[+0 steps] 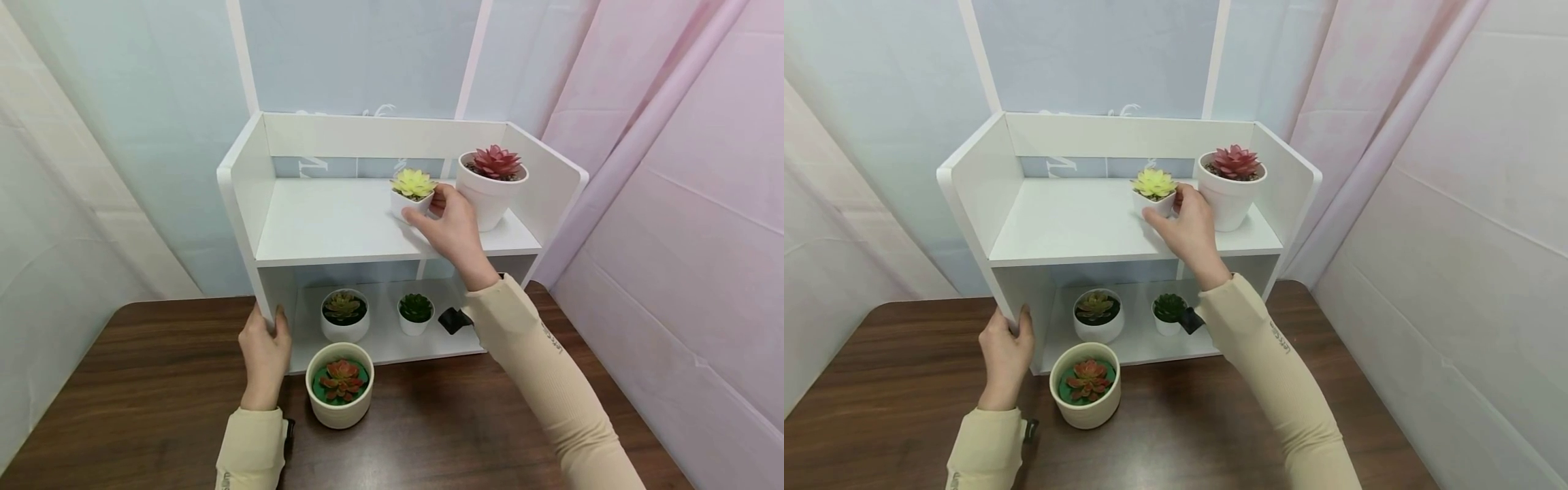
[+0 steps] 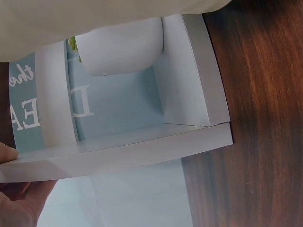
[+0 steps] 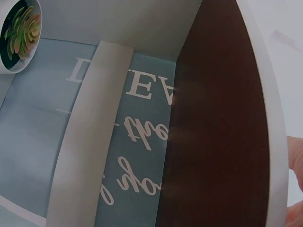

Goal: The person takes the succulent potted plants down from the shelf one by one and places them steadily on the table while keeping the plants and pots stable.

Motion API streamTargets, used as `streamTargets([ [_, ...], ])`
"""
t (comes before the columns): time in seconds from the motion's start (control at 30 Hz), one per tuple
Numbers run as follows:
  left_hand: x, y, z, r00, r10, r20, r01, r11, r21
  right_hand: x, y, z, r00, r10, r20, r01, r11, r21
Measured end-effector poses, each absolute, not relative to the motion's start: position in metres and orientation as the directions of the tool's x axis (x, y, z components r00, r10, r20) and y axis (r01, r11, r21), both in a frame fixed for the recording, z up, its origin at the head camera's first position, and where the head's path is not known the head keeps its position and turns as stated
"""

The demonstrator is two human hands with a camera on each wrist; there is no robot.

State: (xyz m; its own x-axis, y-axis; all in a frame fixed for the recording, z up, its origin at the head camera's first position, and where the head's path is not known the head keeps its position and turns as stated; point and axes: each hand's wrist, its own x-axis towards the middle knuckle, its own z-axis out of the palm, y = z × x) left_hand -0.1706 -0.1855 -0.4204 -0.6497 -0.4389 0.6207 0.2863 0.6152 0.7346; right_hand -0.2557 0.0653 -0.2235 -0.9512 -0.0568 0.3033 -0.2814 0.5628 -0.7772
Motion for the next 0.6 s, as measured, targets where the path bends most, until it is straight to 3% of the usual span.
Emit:
streamTargets([
  [0.6, -0.1694, -0.1849, -0.4185, -0.648, -0.431, 0.628, 0.301, 0.612, 0.731, -0.2541, 0.0655, -0.2233, -0.956, -0.031, 0.292, -0.263, 0.532, -0.805],
])
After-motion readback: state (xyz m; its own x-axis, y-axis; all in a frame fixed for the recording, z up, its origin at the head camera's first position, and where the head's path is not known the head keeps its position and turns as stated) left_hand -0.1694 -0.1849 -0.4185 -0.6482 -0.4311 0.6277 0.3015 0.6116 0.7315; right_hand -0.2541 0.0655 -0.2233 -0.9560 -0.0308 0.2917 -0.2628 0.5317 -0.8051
